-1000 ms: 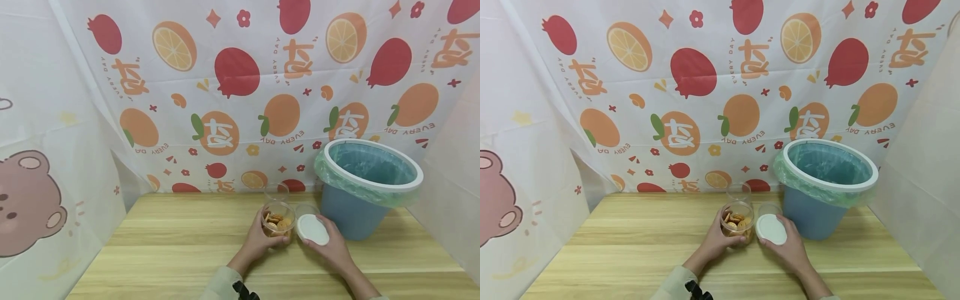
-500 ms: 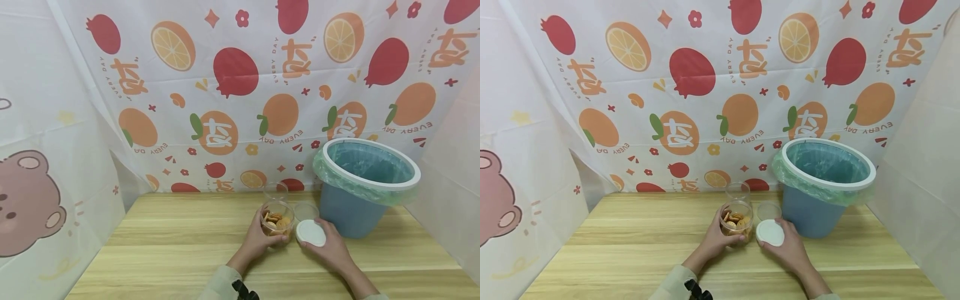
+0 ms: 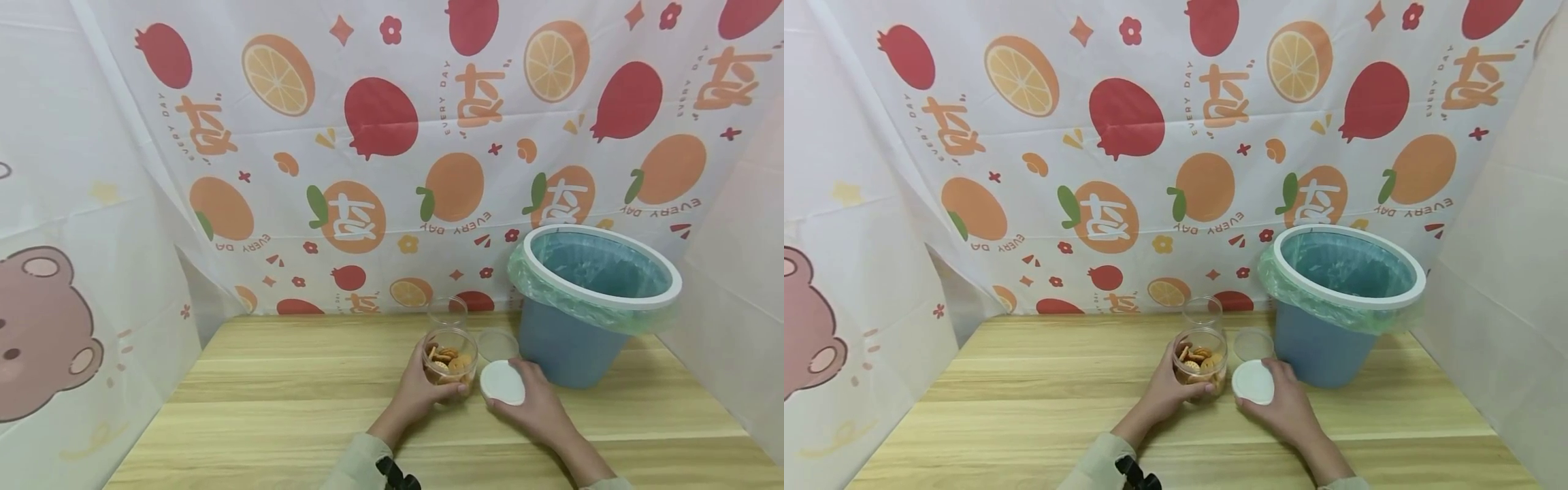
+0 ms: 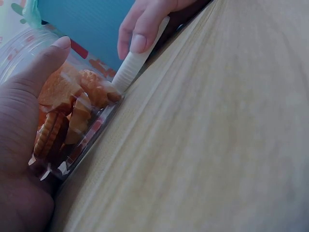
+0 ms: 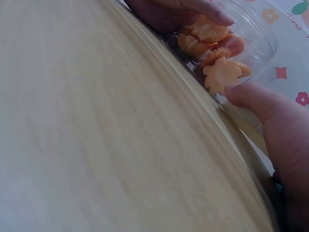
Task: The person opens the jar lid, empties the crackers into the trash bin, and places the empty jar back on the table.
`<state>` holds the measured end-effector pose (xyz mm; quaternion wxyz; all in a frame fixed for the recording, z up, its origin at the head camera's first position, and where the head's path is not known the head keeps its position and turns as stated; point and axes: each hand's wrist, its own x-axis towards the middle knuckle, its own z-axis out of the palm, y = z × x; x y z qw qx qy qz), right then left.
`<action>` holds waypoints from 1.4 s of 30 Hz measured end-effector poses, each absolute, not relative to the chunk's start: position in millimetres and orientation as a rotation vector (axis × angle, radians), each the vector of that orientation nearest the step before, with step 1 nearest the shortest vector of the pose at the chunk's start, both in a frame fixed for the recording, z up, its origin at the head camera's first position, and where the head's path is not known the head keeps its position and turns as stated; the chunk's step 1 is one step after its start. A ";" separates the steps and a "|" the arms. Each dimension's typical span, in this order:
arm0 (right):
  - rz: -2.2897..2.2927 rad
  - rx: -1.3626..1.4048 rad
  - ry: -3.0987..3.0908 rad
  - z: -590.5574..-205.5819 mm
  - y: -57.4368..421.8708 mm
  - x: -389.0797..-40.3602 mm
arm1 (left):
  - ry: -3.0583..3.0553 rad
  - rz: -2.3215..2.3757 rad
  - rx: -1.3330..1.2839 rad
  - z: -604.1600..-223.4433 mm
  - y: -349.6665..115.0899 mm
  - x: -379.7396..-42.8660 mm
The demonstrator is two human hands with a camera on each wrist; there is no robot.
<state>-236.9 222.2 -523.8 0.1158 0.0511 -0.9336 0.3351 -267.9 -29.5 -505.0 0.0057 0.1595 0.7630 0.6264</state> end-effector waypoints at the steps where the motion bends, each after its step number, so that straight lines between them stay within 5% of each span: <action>1: 0.973 0.154 -2.739 -524.1 221.9 -236.9 | 2.389 1.962 0.500 -505.3 -29.6 -268.2; 42: 0.878 0.042 -2.813 -525.3 203.1 -249.6 | 2.364 1.975 0.510 -505.9 -31.4 -268.1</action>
